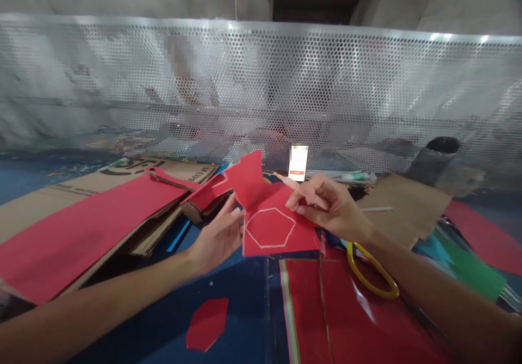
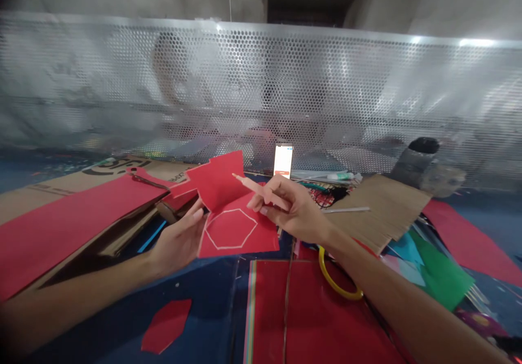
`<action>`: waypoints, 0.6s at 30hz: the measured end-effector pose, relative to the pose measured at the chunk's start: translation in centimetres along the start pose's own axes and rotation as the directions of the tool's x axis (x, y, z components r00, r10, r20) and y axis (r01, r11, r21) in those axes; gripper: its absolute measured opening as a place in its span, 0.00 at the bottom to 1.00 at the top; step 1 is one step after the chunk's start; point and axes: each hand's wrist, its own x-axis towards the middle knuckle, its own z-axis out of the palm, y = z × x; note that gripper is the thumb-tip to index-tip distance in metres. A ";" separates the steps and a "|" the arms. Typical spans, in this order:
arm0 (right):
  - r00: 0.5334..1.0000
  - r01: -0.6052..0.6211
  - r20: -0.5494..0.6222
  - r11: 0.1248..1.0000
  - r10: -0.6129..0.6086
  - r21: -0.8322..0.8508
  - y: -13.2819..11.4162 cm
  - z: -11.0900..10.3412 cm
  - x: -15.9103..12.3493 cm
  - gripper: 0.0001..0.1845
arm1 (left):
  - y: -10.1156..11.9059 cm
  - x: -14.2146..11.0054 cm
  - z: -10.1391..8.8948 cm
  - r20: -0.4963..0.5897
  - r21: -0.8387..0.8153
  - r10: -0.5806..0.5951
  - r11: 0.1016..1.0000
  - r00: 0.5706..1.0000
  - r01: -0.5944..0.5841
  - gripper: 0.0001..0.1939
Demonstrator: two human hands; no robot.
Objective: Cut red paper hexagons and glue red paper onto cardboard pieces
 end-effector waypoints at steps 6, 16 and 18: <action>0.980 -0.036 0.196 0.999 0.028 0.039 1.0 0.5 -0.5 0.06 | 0.2 0.0 0.2 -0.074 -0.100 -0.072 0.993 0.995 0.064 0.33; 0.859 -0.100 0.499 0.993 0.116 -0.059 0.9 1.3 -1.2 0.06 | -2.2 0.6 -0.7 -0.030 -0.193 -0.263 0.948 0.964 0.252 0.19; 0.850 -0.112 0.511 0.992 0.130 -0.066 1.1 1.3 -1.2 0.06 | -2.7 0.6 -1.0 -0.022 -0.170 -0.267 0.951 0.963 0.260 0.16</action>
